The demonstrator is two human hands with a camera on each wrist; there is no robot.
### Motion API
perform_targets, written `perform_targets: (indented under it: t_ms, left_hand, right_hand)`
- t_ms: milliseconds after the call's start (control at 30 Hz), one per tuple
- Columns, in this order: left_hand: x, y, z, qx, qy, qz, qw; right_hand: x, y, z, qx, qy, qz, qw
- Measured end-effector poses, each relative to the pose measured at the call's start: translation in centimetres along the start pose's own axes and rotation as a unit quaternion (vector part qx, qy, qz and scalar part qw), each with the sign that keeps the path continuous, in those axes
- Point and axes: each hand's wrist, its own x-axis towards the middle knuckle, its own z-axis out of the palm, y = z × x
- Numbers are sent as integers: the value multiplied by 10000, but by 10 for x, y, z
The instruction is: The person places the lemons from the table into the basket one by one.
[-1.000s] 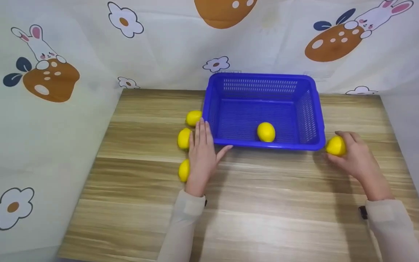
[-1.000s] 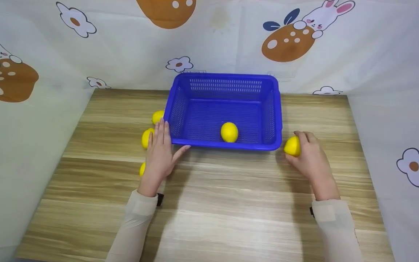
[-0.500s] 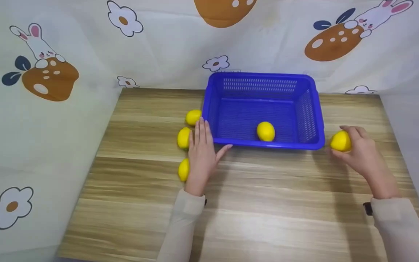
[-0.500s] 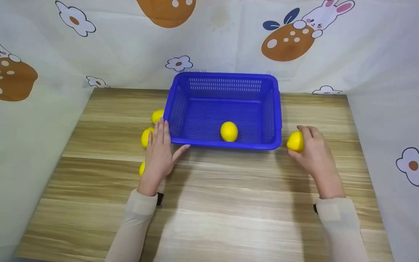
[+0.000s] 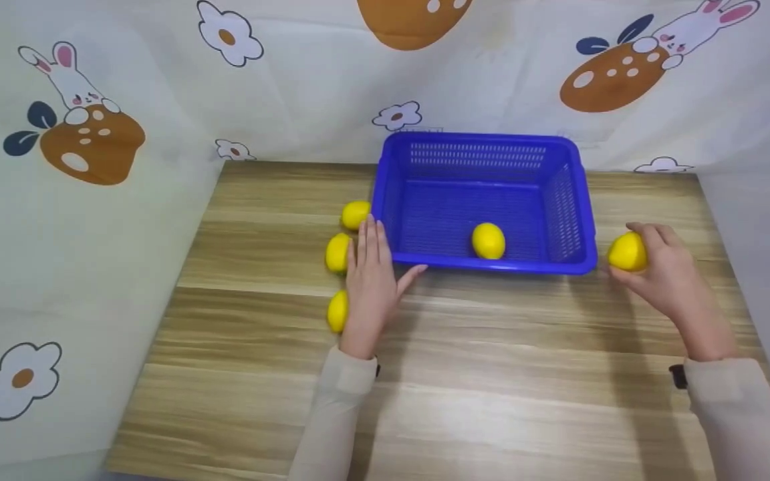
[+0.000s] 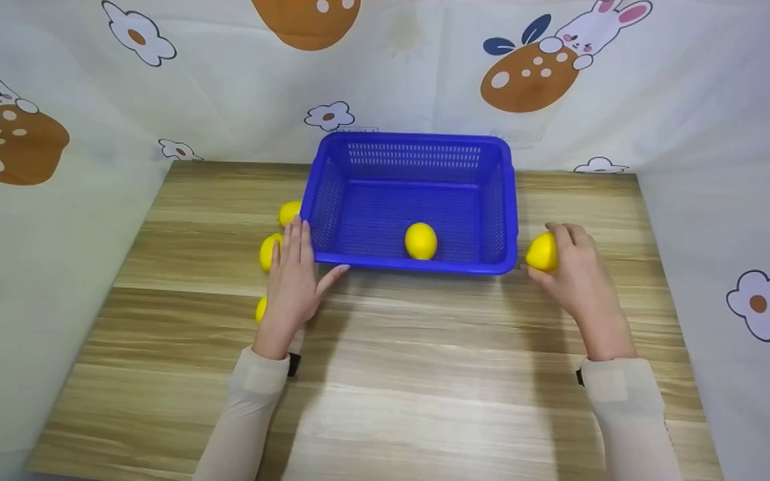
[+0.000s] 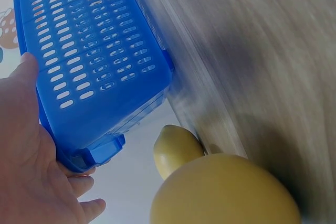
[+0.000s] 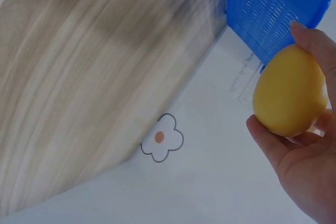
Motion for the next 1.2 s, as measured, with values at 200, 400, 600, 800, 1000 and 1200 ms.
perform_targets:
  t_ms: [200,400,600,800,1000,1200]
  left_hand:
    - [0,0,-1,15,-42,-16,10000]
    - [0,0,0,88,-18,8,10000]
    - [0,0,0,-27,-58,-34,10000]
    - [1,0,-2,-94,-203,-76,9997]
    - [1,1,-3,-122,-289,-107,9994]
    - [1,0,-1,-96,-259,-119,9995]
  right_hand:
    - [4,-5,-5,-41,-25,30,10000]
    - [9,-8,-8,-48,106,-110,9999]
    - [16,-15,-13,-130,42,-139,9998]
    - [21,-21,-16,-148,57,-175,9997]
    - [25,-27,-19,-172,68,-156,9997]
    - [31,-34,-22,-206,-36,-70,9998]
